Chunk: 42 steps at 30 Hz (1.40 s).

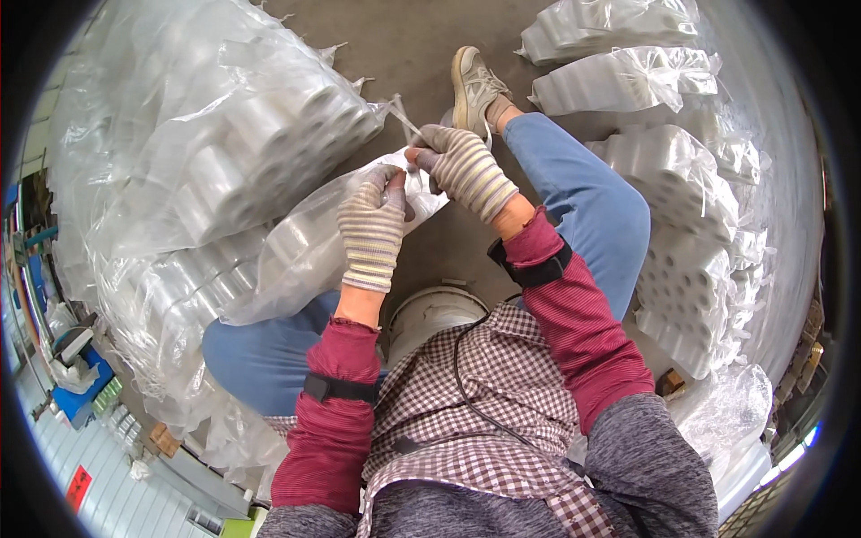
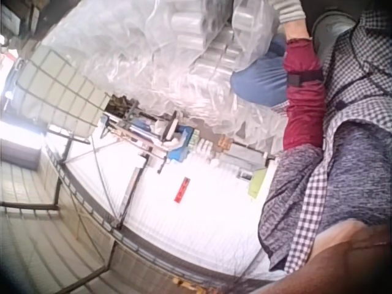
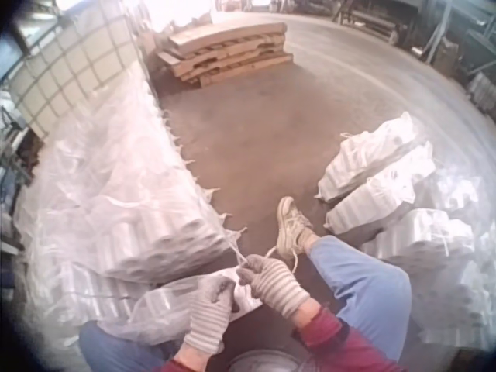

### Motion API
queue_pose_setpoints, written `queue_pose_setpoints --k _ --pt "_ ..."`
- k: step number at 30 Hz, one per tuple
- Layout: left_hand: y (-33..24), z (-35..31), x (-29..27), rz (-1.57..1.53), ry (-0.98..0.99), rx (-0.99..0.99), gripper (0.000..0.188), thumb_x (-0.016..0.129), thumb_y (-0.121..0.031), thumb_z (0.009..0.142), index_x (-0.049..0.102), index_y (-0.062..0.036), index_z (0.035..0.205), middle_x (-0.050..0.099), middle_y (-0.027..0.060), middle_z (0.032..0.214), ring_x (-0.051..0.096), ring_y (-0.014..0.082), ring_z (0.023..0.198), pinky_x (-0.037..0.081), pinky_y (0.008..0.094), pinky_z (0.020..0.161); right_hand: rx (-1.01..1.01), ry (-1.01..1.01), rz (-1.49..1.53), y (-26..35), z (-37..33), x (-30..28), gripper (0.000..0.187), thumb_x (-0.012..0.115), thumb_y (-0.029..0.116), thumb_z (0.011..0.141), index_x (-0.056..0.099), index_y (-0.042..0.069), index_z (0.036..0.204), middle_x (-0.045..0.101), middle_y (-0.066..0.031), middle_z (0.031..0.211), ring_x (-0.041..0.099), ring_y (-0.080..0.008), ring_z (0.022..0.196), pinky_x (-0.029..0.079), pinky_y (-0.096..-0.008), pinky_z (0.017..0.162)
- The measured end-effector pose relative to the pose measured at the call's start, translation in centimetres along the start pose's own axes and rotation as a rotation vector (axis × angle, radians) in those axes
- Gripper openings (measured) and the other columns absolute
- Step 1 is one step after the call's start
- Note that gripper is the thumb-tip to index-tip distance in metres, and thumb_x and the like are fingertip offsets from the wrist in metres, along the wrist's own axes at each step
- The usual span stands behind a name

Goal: Bundling several rolls of clear plastic film together using a cord and a long metal threading needle.

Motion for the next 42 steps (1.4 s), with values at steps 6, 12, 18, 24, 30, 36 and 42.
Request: queue_pose_setpoints --k 6,12,18,24,30,36,42 --pt "1.0 -0.3 0.5 -0.011 -0.083 0.124 0.018 0.059 -0.020 0.087 0.065 -0.0035 0.091 0.053 -0.0010 0.054 0.046 0.0038 0.048 0.035 0.0211 0.044 0.546 0.023 0.416 -3.5 -1.5 1.3 0.020 0.066 0.020 0.081 0.058 0.004 0.090 0.056 -0.0006 0.060 0.045 -0.0067 0.040 0.033 -0.0203 0.035" --pt "1.0 -0.3 -0.1 -0.138 -0.067 0.097 0.014 0.060 -0.014 0.086 0.065 -0.0037 0.093 0.054 -0.0004 0.058 0.047 0.0038 0.050 0.037 0.0210 0.046 0.488 0.114 0.292 -1.2 -3.2 0.9 0.020 0.066 0.021 0.082 0.062 0.003 0.089 0.053 0.0025 0.060 0.044 -0.0053 0.048 0.035 -0.0208 0.044" --pt "-0.6 -1.4 -0.6 0.023 0.060 0.201 0.016 0.059 -0.013 0.086 0.063 -0.0027 0.097 0.059 -0.0004 0.063 0.050 0.0026 0.053 0.039 0.0201 0.048 0.473 0.010 0.770 -3.4 -2.9 1.6 0.013 0.067 0.016 0.080 0.062 0.007 0.090 0.054 0.0046 0.067 0.044 -0.0061 0.052 0.036 -0.0208 0.047" --pt "-0.8 -1.0 -2.0 -0.400 0.072 -0.537 0.013 0.058 -0.016 0.085 0.059 -0.0069 0.093 0.062 0.0052 0.067 0.055 0.0108 0.045 0.033 0.0185 0.036 0.468 -0.039 0.148 -4.2 -4.0 -0.3 0.018 0.068 0.018 0.080 0.063 0.001 0.084 0.057 0.0020 0.068 0.052 -0.0089 0.060 0.042 -0.0267 0.052" --pt "0.0 -0.3 -4.4 -0.344 0.321 -0.376 0.015 0.067 -0.019 0.080 0.062 -0.0072 0.088 0.063 0.0006 0.068 0.055 0.0067 0.052 0.035 0.0164 0.042 0.540 -0.079 0.445 -6.7 -6.8 -1.8 0.031 0.063 0.033 0.084 0.061 0.003 0.077 0.061 -0.0019 0.075 0.053 -0.0077 0.061 0.045 -0.0212 0.055" --pt "-1.3 3.0 -5.3 -0.360 0.657 -0.193 0.018 0.065 -0.020 0.080 0.064 -0.0046 0.090 0.061 0.0003 0.089 0.049 0.0029 0.063 0.037 0.0170 0.052 0.206 0.056 1.339 -4.2 -3.2 2.9 0.040 0.045 0.045 0.091 0.055 0.008 0.078 0.054 -0.0066 0.082 0.046 -0.0102 0.066 0.039 -0.0194 0.050" --pt "0.7 2.5 -2.7 -0.662 0.625 -0.432 0.020 0.061 -0.018 0.082 0.060 -0.0032 0.096 0.056 -0.0014 0.077 0.051 0.0069 0.067 0.041 0.0195 0.058 0.514 -0.041 1.525 -6.6 -1.8 3.6 0.040 0.048 0.042 0.091 0.041 0.013 0.065 0.031 0.0029 0.053 0.032 -0.0094 0.043 0.022 -0.0206 0.034"
Point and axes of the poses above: each hand's wrist, its own z-axis towards the middle knuckle, its own x-axis out of the palm, y = z × x, the point moved 4 cm from there along z, towards the middle knuckle
